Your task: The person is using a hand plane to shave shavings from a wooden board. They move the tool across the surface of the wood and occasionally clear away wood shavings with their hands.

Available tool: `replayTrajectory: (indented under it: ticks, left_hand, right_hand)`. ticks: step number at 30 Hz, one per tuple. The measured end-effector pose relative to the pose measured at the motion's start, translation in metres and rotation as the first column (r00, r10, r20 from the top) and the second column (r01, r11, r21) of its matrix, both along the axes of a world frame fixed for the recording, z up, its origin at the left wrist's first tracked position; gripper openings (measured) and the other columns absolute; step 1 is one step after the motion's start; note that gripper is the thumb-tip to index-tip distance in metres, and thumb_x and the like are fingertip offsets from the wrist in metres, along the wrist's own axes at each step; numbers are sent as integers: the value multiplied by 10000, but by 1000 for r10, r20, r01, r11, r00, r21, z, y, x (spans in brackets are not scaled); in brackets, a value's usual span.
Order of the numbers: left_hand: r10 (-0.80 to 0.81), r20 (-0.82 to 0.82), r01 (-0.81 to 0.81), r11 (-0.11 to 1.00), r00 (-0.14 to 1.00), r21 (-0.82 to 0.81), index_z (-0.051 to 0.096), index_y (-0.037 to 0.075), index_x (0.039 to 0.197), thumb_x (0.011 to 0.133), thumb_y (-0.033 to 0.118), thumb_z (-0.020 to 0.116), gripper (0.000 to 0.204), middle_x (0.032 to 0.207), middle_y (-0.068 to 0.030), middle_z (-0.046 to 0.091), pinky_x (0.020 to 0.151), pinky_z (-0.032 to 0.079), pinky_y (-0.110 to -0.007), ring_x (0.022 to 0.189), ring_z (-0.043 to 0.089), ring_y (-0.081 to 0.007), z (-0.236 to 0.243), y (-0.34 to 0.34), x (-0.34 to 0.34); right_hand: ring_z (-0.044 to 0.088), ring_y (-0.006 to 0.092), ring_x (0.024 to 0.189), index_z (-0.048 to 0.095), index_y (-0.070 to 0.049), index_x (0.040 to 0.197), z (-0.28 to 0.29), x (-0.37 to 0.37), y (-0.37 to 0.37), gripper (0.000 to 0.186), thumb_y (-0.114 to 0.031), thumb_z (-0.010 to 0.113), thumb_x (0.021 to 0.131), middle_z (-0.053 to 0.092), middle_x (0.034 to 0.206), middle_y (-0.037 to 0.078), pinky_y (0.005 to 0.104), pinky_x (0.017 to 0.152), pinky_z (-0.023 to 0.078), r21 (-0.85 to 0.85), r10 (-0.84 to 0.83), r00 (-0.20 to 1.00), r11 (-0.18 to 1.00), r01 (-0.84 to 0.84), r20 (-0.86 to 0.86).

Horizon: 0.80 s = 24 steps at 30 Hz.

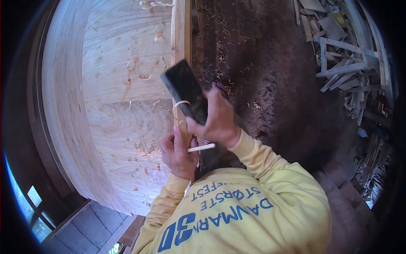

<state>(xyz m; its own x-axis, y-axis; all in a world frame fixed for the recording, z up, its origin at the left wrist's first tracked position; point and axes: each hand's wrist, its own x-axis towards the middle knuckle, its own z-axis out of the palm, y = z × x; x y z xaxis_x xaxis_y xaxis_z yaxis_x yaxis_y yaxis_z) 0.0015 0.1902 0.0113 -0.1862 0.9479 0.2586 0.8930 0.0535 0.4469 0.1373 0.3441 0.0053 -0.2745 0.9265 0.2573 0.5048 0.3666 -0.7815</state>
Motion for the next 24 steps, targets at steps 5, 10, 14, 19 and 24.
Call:
replayTrajectory:
  ticks: [5,10,14,19,24]
  left_hand:
    - [-7,-4,7,1000,1000,-25,579,1,1526,847,192,844,754,1135,-204,612,834,532,-491,1015,611,-392,8,-3,2]
    - [-24,0,24,999,1000,-24,578,-6,1515,861,205,832,733,1140,-210,611,836,535,-495,1013,611,-398,1,-5,0]
    - [5,3,-5,1000,1000,-29,581,-12,1499,880,233,818,707,1132,-212,612,810,541,-500,979,616,-407,1,-2,-2]
    - [8,-6,-8,1000,1000,-15,615,-35,1455,877,257,813,677,1095,-207,610,770,538,-506,954,614,-409,7,5,-1]
    - [12,-23,-13,999,1000,-46,616,-48,1435,854,246,815,681,1075,-209,596,758,525,-510,937,603,-412,9,6,4]
  right_hand:
    - [732,476,832,576,23,1047,-6,-35,169,610,-429,867,758,719,915,291,521,746,593,66,-330,943,941,332,-45]
    - [736,464,1115,638,96,1169,28,-25,322,774,-551,823,785,751,1176,310,481,959,591,-215,-239,967,944,252,84]
    - [710,470,956,547,-3,1127,10,-39,186,600,-416,825,793,689,1038,267,545,843,591,-21,-108,994,994,108,16]
    - [695,441,879,529,-5,1169,16,-7,57,652,-354,873,738,630,999,214,536,769,579,-99,-41,999,994,38,-20]
    - [714,421,912,530,-18,1106,22,-20,231,597,-357,851,734,656,1013,212,508,821,589,29,-105,993,994,103,55]
